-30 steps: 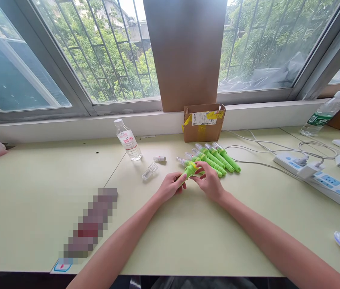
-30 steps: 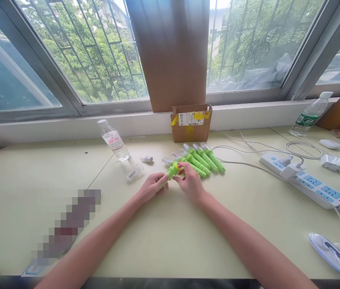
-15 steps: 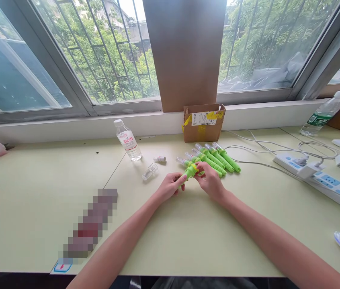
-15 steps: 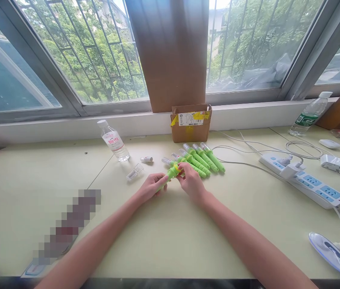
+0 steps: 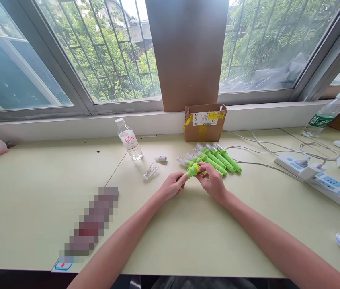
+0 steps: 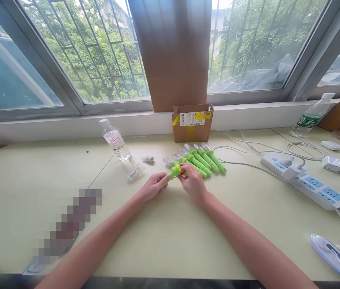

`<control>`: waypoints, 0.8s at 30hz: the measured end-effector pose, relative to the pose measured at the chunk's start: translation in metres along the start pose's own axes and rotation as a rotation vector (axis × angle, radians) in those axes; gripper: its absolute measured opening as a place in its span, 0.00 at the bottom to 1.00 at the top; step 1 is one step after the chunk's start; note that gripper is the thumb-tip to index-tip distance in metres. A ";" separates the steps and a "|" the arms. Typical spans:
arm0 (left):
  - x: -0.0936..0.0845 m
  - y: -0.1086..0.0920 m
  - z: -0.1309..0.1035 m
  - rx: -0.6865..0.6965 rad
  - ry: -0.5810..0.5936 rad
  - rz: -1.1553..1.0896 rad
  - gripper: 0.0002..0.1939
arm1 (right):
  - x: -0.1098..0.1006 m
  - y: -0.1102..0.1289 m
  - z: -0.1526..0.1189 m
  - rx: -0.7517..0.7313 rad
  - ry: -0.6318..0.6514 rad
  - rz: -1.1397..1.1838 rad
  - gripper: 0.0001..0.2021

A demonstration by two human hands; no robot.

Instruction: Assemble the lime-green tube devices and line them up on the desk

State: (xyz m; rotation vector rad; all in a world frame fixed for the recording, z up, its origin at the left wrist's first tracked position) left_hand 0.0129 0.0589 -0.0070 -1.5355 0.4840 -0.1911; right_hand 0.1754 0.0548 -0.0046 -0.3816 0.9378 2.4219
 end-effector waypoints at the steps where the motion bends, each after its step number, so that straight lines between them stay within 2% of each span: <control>1: 0.000 -0.001 0.000 -0.005 -0.014 0.002 0.20 | 0.000 0.000 0.000 -0.007 -0.001 -0.001 0.06; 7: -0.004 -0.002 -0.003 -0.024 -0.082 -0.038 0.19 | 0.002 0.000 -0.002 -0.054 -0.037 -0.022 0.04; 14: -0.006 0.003 -0.001 -0.002 -0.062 -0.136 0.20 | 0.002 0.003 0.001 -0.001 0.008 -0.009 0.05; 24: -0.004 0.001 -0.001 0.003 -0.011 -0.108 0.22 | 0.003 0.004 -0.001 0.021 0.031 -0.014 0.06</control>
Point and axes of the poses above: each hand's wrist, its own z-axis towards the middle knuckle, its own x-axis out of the palm, y = z × x, the point moved 5 cm from there along z, towards the middle knuckle, and after that the axes turned 9 degrees about -z, right-handed, at the moved point
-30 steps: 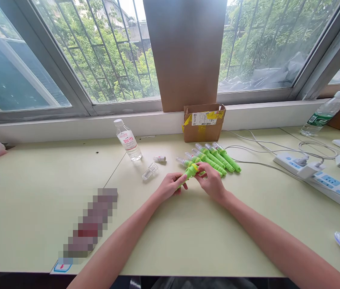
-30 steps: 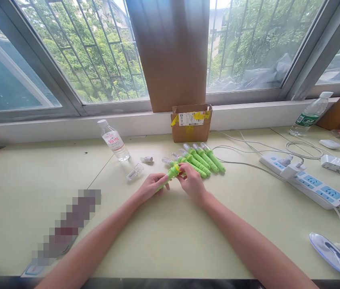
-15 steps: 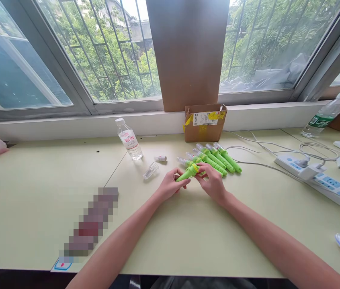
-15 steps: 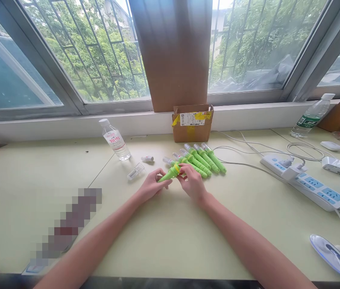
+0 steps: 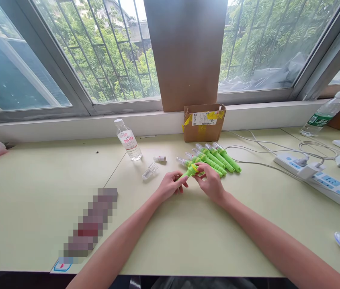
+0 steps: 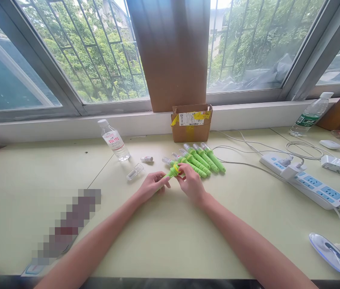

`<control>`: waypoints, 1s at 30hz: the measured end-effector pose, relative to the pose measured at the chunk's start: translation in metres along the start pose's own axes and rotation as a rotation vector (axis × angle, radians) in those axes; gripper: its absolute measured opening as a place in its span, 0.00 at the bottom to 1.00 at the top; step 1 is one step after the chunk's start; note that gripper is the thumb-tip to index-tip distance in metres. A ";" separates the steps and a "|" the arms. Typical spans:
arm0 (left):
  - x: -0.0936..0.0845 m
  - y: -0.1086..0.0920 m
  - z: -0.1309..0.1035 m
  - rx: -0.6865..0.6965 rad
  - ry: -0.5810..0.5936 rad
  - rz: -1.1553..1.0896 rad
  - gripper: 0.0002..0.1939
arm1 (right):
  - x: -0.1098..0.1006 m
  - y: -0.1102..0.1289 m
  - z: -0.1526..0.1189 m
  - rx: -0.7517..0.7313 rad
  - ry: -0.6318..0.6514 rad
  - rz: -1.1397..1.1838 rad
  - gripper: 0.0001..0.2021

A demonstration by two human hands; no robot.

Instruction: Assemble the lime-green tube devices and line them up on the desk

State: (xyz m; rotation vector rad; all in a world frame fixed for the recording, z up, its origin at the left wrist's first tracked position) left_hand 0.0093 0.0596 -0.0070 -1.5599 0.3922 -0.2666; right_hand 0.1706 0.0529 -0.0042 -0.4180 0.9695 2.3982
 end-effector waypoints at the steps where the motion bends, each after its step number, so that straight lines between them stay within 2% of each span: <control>1: 0.000 0.000 0.000 0.000 0.001 0.003 0.22 | 0.000 0.000 0.000 0.000 0.003 -0.003 0.06; 7: 0.002 0.000 -0.001 -0.003 0.007 0.036 0.26 | 0.003 -0.002 0.001 0.004 0.013 -0.007 0.09; 12: -0.003 0.006 0.004 -0.027 -0.116 -0.091 0.27 | 0.006 0.004 -0.003 -0.036 0.037 0.009 0.06; 17: -0.004 0.008 0.006 0.014 -0.145 -0.043 0.23 | 0.011 0.016 -0.007 -0.113 0.096 0.021 0.04; 24: -0.006 0.011 0.007 -0.042 -0.148 -0.109 0.15 | 0.008 0.002 -0.004 0.004 0.066 -0.005 0.06; 28: 0.002 0.006 0.003 0.004 -0.099 -0.032 0.17 | 0.005 -0.003 -0.003 0.046 0.030 -0.071 0.07; 30: 0.006 0.002 0.001 0.067 -0.080 0.066 0.23 | 0.005 -0.005 -0.002 0.062 0.022 -0.108 0.07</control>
Point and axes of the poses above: each hand's wrist, its own z-axis towards the middle knuckle, its own x-axis out of the palm, y = z × x, the point moved 5 cm from there along z, towards the middle knuckle, and after that the axes turned 9 degrees about -z, right-handed, at the moved point
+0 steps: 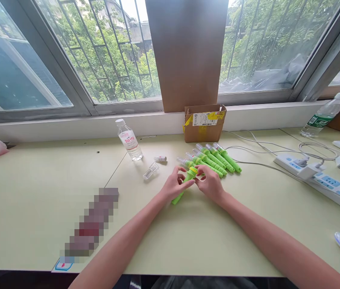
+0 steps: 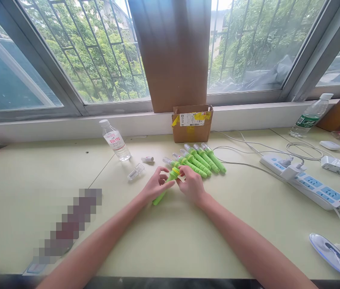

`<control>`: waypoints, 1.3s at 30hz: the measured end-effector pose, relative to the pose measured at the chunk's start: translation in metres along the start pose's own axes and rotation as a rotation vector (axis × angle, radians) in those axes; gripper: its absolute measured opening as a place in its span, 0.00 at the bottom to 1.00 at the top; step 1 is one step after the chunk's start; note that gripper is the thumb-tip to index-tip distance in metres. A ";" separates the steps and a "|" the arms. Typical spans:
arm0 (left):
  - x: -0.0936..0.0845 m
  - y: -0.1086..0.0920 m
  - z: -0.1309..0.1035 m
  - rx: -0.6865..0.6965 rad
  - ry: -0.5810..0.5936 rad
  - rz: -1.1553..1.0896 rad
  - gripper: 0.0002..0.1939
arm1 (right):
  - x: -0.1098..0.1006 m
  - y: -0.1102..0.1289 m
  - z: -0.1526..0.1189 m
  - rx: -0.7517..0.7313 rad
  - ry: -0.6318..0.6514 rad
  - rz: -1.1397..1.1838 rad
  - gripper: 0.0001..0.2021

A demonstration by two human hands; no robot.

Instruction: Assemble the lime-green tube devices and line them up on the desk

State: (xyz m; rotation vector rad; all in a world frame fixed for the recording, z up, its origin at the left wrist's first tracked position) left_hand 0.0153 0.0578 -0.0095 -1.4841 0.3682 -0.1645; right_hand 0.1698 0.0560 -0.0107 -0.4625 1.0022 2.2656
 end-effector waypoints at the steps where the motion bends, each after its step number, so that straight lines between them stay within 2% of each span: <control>1: 0.001 -0.002 -0.001 0.030 -0.003 0.040 0.26 | 0.000 -0.001 0.000 0.005 -0.005 -0.010 0.07; 3: 0.002 -0.003 -0.002 0.073 -0.035 0.105 0.25 | -0.001 -0.002 0.001 0.006 -0.018 -0.013 0.07; 7: -0.002 -0.005 -0.001 0.141 -0.142 0.244 0.15 | -0.003 -0.001 0.002 -0.014 -0.037 0.012 0.06; 13: -0.002 -0.007 -0.004 0.196 -0.228 0.334 0.15 | -0.006 0.001 0.003 -0.002 -0.058 0.046 0.06; 19: -0.003 -0.004 -0.003 0.138 -0.183 0.239 0.16 | -0.002 -0.002 0.004 0.019 0.002 0.089 0.08; 25: -0.005 0.001 0.001 -0.054 -0.042 0.004 0.19 | 0.000 -0.002 0.006 0.027 0.063 0.138 0.09; 30: -0.008 -0.002 0.002 -0.106 0.054 -0.070 0.20 | 0.000 0.000 0.005 0.014 0.065 0.166 0.08; 36: -0.012 0.000 0.002 -0.131 0.043 -0.087 0.18 | -0.002 0.004 0.003 -0.010 0.048 0.186 0.06; 39: -0.011 0.000 0.001 -0.142 0.049 -0.101 0.16 | -0.001 0.007 0.003 -0.033 0.063 0.175 0.09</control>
Point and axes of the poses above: each hand's wrist, its own z-axis towards the middle knuckle, its own x-axis out of the palm, y = z × x, the point moved 5 cm from there along z, towards the middle knuckle, and after that the axes turned 9 degrees about -z, right-handed, at the moved point
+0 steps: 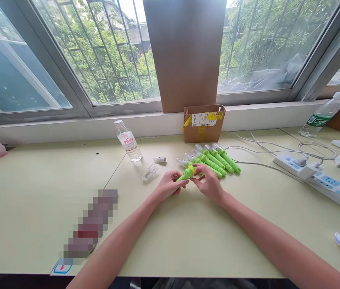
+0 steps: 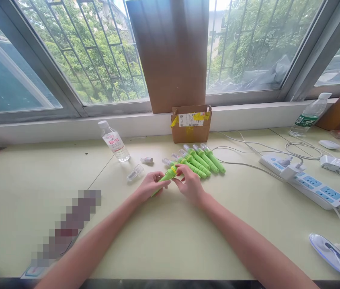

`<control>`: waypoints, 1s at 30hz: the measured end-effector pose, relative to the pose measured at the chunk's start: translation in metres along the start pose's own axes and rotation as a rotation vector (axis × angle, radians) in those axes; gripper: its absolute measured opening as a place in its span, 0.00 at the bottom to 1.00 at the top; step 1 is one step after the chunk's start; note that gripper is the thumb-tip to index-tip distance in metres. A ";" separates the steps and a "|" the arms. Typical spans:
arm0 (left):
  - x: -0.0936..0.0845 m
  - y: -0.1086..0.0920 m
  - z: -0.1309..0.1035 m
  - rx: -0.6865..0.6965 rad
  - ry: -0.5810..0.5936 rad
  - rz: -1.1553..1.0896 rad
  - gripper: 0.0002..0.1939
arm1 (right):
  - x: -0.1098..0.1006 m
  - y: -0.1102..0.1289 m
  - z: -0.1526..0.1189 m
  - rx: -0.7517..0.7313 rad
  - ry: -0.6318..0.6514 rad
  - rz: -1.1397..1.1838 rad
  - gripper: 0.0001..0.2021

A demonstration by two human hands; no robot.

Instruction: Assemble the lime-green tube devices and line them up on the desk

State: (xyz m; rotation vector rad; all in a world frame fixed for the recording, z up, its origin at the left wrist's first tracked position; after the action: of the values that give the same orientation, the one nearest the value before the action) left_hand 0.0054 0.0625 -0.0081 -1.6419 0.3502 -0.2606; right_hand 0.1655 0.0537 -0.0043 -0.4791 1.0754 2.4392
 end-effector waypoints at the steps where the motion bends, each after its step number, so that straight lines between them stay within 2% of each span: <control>1: 0.001 0.000 0.000 -0.005 0.006 -0.004 0.16 | 0.000 0.001 0.000 -0.008 0.008 -0.005 0.10; 11: 0.005 -0.001 -0.002 0.016 0.049 0.007 0.20 | -0.002 0.002 -0.001 -0.084 -0.051 -0.054 0.04; 19: 0.005 0.000 0.001 0.070 0.053 0.120 0.23 | -0.002 -0.007 0.000 -0.077 -0.035 -0.061 0.05; 23: 0.004 0.001 0.000 0.030 0.040 0.111 0.19 | 0.002 -0.006 0.000 -0.063 0.003 -0.069 0.07; 30: 0.003 -0.001 -0.002 0.038 0.020 0.036 0.17 | -0.001 0.001 -0.002 -0.113 -0.049 -0.087 0.05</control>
State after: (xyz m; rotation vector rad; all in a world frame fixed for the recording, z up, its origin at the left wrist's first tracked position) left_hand 0.0073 0.0591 -0.0071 -1.5951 0.3878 -0.2555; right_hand 0.1664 0.0511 -0.0043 -0.4883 0.8825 2.4308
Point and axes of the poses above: each hand's wrist, its own z-axis towards the middle knuckle, its own x-axis out of the palm, y = z × x, the point moved 5 cm from there along z, towards the middle knuckle, and after that the axes turned 9 degrees about -z, right-handed, at the moved point
